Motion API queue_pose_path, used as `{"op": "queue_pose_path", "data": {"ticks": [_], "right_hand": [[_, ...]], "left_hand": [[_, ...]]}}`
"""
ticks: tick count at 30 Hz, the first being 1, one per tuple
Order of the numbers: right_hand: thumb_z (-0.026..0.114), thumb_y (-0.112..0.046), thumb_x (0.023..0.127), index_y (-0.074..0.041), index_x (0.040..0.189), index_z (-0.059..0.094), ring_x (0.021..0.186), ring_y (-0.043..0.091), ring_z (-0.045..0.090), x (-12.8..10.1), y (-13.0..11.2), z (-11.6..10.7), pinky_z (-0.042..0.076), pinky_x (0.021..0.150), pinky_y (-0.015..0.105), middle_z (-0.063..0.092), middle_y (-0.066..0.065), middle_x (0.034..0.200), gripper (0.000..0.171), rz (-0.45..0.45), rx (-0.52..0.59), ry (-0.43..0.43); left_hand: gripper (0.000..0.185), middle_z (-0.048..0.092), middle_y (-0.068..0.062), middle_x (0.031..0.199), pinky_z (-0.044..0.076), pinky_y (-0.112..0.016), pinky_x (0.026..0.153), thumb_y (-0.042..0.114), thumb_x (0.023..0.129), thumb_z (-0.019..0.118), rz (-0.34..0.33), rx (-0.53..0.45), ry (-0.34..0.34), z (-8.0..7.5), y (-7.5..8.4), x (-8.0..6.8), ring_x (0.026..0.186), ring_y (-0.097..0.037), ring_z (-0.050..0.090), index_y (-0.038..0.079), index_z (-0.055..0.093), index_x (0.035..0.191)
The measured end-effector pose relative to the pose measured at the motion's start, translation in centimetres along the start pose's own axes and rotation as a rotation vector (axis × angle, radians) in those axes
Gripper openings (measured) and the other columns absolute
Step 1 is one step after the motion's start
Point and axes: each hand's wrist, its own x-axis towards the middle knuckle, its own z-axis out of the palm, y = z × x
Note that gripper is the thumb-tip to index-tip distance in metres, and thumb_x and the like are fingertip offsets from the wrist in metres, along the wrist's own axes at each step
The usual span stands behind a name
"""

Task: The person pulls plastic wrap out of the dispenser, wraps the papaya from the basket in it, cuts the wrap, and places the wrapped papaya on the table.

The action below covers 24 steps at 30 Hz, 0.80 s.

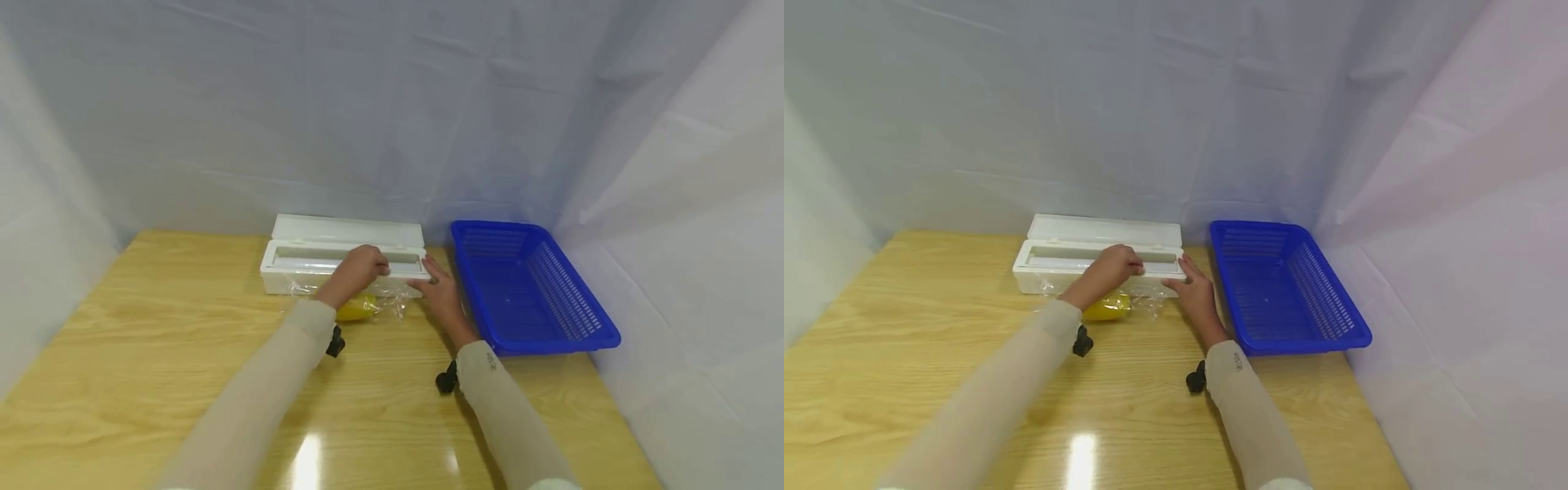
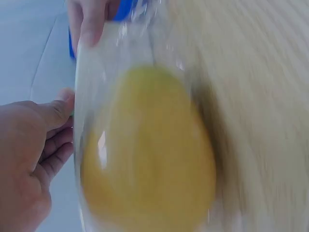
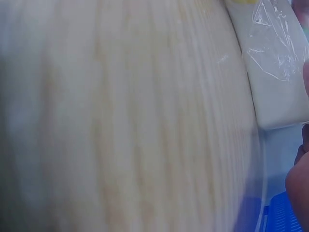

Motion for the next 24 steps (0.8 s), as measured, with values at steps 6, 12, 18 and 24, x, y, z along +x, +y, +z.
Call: {"op": "queue_pose_path", "data": {"ticks": [6, 12, 18, 24], "right_hand": [[0.085, -0.027, 0.082, -0.01, 0.144, 0.055, 0.149, 0.021, 0.034, 0.3, 0.2, 0.0, 0.039, 0.116, 0.037, 0.046, -0.002, 0.155, 0.071, -0.005, 0.004, 0.011], [0.085, -0.025, 0.082, -0.01, 0.143, 0.055, 0.149, 0.021, 0.035, 0.7, 0.9, -1.3, 0.041, 0.115, 0.038, 0.048, 0.0, 0.154, 0.07, -0.034, -0.009, 0.025], [0.083, -0.031, 0.082, -0.009, 0.144, 0.054, 0.148, 0.02, 0.037, 0.6, 1.0, -2.5, 0.033, 0.12, 0.036, 0.047, 0.0, 0.155, 0.072, -0.043, -0.06, -0.008], [0.082, -0.03, 0.084, -0.008, 0.144, 0.054, 0.148, 0.02, 0.037, 0.1, 0.7, -3.5, 0.031, 0.121, 0.036, 0.047, 0.0, 0.154, 0.07, -0.051, -0.085, -0.012]], "left_hand": [[0.018, 0.072, -0.014, 0.1, 0.055, -0.046, 0.092, 0.012, 0.096, 0.069, -0.053, 0.041, 0.015, -3.9, -3.8, -3.6, 0.097, -0.031, 0.064, -0.001, 0.077, 0.106], [0.015, 0.071, -0.017, 0.094, 0.055, -0.049, 0.086, 0.01, 0.095, 0.069, -0.086, 0.149, 0.057, -8.0, -7.6, -7.3, 0.09, -0.033, 0.064, -0.003, 0.076, 0.1], [0.013, 0.072, -0.022, 0.092, 0.055, -0.053, 0.086, 0.004, 0.093, 0.069, -0.028, 0.222, 0.133, -9.8, -10.3, -9.6, 0.089, -0.039, 0.065, -0.008, 0.074, 0.096], [0.011, 0.071, -0.024, 0.093, 0.054, -0.056, 0.088, 0.002, 0.092, 0.069, 0.069, 0.271, 0.192, -9.7, -10.7, -9.9, 0.092, -0.044, 0.066, -0.008, 0.073, 0.093]]}}
